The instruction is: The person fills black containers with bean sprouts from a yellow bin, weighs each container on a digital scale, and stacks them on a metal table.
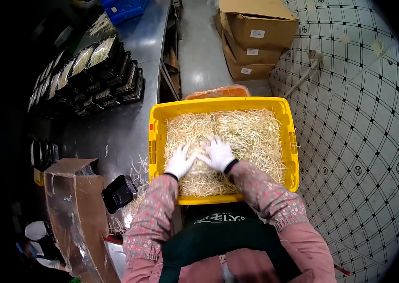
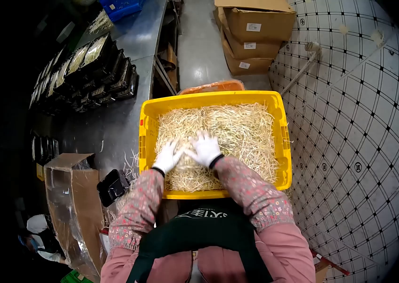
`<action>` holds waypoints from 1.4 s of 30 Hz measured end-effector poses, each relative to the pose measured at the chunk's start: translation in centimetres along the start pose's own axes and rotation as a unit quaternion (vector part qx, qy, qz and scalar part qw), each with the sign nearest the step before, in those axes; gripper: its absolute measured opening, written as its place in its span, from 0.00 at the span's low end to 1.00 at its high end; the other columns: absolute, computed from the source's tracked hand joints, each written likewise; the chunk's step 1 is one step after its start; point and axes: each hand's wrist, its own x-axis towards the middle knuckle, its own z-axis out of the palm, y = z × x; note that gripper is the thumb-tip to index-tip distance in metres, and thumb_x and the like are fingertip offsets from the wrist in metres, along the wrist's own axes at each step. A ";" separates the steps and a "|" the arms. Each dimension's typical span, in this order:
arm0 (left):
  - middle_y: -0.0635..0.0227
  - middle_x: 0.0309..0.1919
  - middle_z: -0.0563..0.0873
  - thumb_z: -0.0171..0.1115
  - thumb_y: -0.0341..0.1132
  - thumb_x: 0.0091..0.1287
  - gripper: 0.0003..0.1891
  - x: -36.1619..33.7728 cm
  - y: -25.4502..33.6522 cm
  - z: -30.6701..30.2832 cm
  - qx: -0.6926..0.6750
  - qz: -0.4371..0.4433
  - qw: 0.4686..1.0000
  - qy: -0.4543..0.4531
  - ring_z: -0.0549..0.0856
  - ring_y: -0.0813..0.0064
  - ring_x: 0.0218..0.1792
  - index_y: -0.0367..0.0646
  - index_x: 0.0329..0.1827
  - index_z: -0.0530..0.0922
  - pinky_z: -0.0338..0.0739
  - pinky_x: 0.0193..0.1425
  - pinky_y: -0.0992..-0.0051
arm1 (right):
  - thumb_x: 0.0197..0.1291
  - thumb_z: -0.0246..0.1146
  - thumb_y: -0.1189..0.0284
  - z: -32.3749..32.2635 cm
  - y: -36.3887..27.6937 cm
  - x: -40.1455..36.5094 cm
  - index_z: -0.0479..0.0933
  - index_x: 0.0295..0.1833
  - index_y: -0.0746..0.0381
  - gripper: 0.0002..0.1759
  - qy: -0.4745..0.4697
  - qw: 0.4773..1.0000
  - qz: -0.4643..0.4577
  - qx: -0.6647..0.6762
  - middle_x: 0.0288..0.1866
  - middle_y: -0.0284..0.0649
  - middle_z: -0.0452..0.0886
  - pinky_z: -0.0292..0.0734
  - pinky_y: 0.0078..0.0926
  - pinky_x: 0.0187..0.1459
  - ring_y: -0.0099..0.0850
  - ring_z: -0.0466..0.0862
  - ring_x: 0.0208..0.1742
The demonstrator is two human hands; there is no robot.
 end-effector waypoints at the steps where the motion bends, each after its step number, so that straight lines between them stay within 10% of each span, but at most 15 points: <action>1: 0.46 0.72 0.67 0.58 0.60 0.68 0.40 -3.3 1.7 -0.6 0.039 0.006 0.999 -0.024 0.63 0.49 0.74 0.45 0.77 0.63 0.59 0.77 0.60 | 0.64 0.52 0.38 0.3 -0.4 -3.1 0.70 0.70 0.53 0.38 0.044 0.996 -0.061 0.049 0.68 0.49 0.72 0.64 0.61 0.64 0.47 0.69 0.70; 7: 0.52 0.74 0.65 0.67 0.53 0.65 0.37 -8.8 1.9 -5.6 -0.131 0.046 0.983 -0.123 0.64 0.52 0.75 0.51 0.74 0.67 0.60 0.77 0.61 | 0.64 0.55 0.38 -4.1 1.0 -6.8 0.61 0.77 0.46 0.42 -0.052 0.975 -0.183 0.117 0.72 0.49 0.69 0.72 0.49 0.63 0.49 0.73 0.68; 11: 0.48 0.74 0.64 0.63 0.44 0.68 0.32 1.4 -1.2 -6.7 -0.150 -0.005 0.987 0.052 0.66 0.53 0.74 0.44 0.73 0.67 0.63 0.75 0.63 | 0.67 0.56 0.49 -6.6 1.7 5.2 0.76 0.65 0.54 0.28 0.036 0.984 -0.090 0.152 0.61 0.46 0.81 0.78 0.41 0.57 0.44 0.82 0.58; 15: 0.45 0.74 0.63 0.59 0.46 0.67 0.36 7.5 -2.7 -2.6 0.085 -0.130 0.976 0.155 0.68 0.44 0.70 0.40 0.76 0.61 0.65 0.74 0.58 | 0.65 0.54 0.42 -2.9 -0.4 13.2 0.73 0.70 0.51 0.34 -0.039 0.993 0.100 0.043 0.70 0.46 0.72 0.67 0.48 0.66 0.46 0.70 0.71; 17: 0.47 0.70 0.69 0.53 0.46 0.67 0.33 6.3 -2.2 -1.3 0.083 -0.201 0.974 0.058 0.75 0.45 0.64 0.41 0.73 0.65 0.71 0.67 0.56 | 0.66 0.54 0.43 -2.1 -3.1 11.9 0.76 0.66 0.50 0.32 -0.070 0.996 0.047 0.025 0.66 0.45 0.75 0.69 0.49 0.64 0.46 0.73 0.67; 21: 0.54 0.55 0.80 0.54 0.40 0.67 0.22 -3.6 -1.4 0.1 0.137 0.010 0.985 0.104 0.78 0.49 0.57 0.46 0.63 0.76 0.76 0.59 0.56 | 0.67 0.55 0.47 -0.4 -4.9 2.6 0.82 0.58 0.47 0.23 -0.043 0.986 -0.159 0.018 0.62 0.43 0.76 0.73 0.50 0.57 0.44 0.74 0.63; 25: 0.58 0.60 0.79 0.63 0.30 0.65 0.19 -10.5 0.3 -3.2 -0.132 0.049 0.990 -0.011 0.76 0.59 0.65 0.46 0.60 0.81 0.68 0.71 0.66 | 0.69 0.53 0.46 -4.0 -1.2 -4.1 0.81 0.58 0.49 0.24 -0.128 0.943 -0.265 0.156 0.65 0.38 0.77 0.71 0.48 0.65 0.45 0.68 0.72; 29: 0.55 0.65 0.78 0.59 0.29 0.67 0.21 -6.3 -0.9 -5.7 -0.132 0.054 0.987 0.072 0.73 0.61 0.69 0.45 0.65 0.78 0.64 0.74 0.70 | 0.71 0.51 0.47 -6.3 1.0 2.1 0.78 0.64 0.52 0.27 -0.056 0.962 -0.126 0.238 0.56 0.43 0.84 0.79 0.38 0.58 0.41 0.84 0.54; 33: 0.44 0.72 0.66 0.57 0.50 0.70 0.36 -0.9 -2.2 -1.9 0.062 -0.067 0.978 0.187 0.68 0.45 0.70 0.42 0.76 0.61 0.64 0.73 0.57 | 0.69 0.51 0.46 -1.8 -1.6 7.9 0.72 0.69 0.53 0.31 -0.039 0.996 0.022 0.072 0.67 0.42 0.76 0.71 0.52 0.62 0.46 0.73 0.67; 37: 0.45 0.72 0.67 0.54 0.62 0.68 0.39 -6.1 -0.7 -0.4 0.080 -0.055 0.995 -0.027 0.69 0.45 0.70 0.42 0.73 0.65 0.66 0.72 0.58 | 0.66 0.49 0.37 -1.1 -3.8 -0.1 0.73 0.68 0.52 0.37 -0.095 0.989 -0.109 0.016 0.70 0.42 0.71 0.66 0.66 0.62 0.46 0.68 0.71; 42: 0.46 0.74 0.62 0.77 0.53 0.51 0.51 -14.1 3.1 -2.2 0.015 0.053 0.998 -0.037 0.64 0.47 0.73 0.42 0.76 0.63 0.62 0.75 0.59 | 0.48 0.69 0.39 -3.4 -0.1 -10.6 0.54 0.80 0.44 0.56 -0.046 0.983 -0.177 0.006 0.78 0.42 0.58 0.68 0.60 0.62 0.52 0.60 0.77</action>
